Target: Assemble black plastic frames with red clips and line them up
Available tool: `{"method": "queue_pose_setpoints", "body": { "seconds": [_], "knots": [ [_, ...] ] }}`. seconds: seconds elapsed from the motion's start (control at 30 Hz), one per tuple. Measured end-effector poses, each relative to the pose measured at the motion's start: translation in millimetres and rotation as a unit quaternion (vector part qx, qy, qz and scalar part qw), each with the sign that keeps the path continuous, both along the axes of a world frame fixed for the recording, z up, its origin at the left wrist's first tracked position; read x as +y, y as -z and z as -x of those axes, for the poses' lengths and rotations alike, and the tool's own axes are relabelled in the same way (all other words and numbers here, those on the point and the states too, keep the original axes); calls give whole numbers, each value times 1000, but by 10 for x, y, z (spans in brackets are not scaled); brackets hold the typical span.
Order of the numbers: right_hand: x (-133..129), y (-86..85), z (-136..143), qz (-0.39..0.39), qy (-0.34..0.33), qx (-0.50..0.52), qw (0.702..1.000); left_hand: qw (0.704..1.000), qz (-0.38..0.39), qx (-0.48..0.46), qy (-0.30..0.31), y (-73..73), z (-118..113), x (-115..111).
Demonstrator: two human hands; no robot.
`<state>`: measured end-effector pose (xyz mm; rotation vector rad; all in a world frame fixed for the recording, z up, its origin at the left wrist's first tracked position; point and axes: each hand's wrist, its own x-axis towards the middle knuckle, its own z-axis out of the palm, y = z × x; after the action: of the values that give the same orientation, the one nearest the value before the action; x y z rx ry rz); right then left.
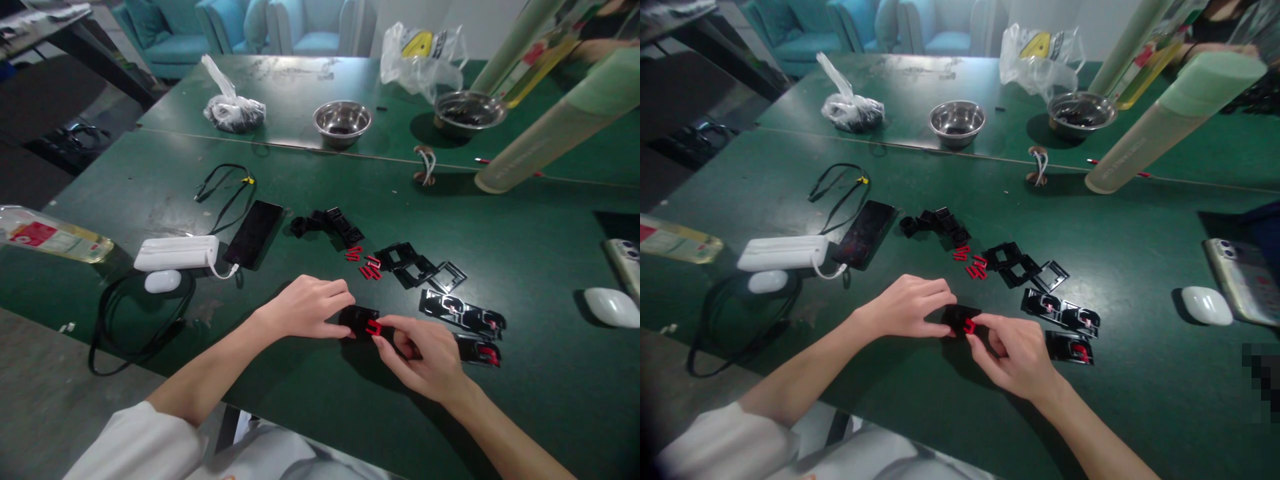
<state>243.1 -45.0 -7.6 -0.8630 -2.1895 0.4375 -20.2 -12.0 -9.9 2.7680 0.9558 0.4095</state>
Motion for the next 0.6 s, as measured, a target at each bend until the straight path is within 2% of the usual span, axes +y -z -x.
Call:
{"method": "queue_pose_setpoints", "body": {
  "seconds": [0.43, 0.6],
  "knots": [
    [3, 3, -10, -2, 7, -12, 1000, 1000, 0, 5, 0, 0, -9, -7],
    [1, 11, 2, -12, -10, -9, 1000, 1000, -1, 0, -1, 1, -13, -12]
  ]
}}
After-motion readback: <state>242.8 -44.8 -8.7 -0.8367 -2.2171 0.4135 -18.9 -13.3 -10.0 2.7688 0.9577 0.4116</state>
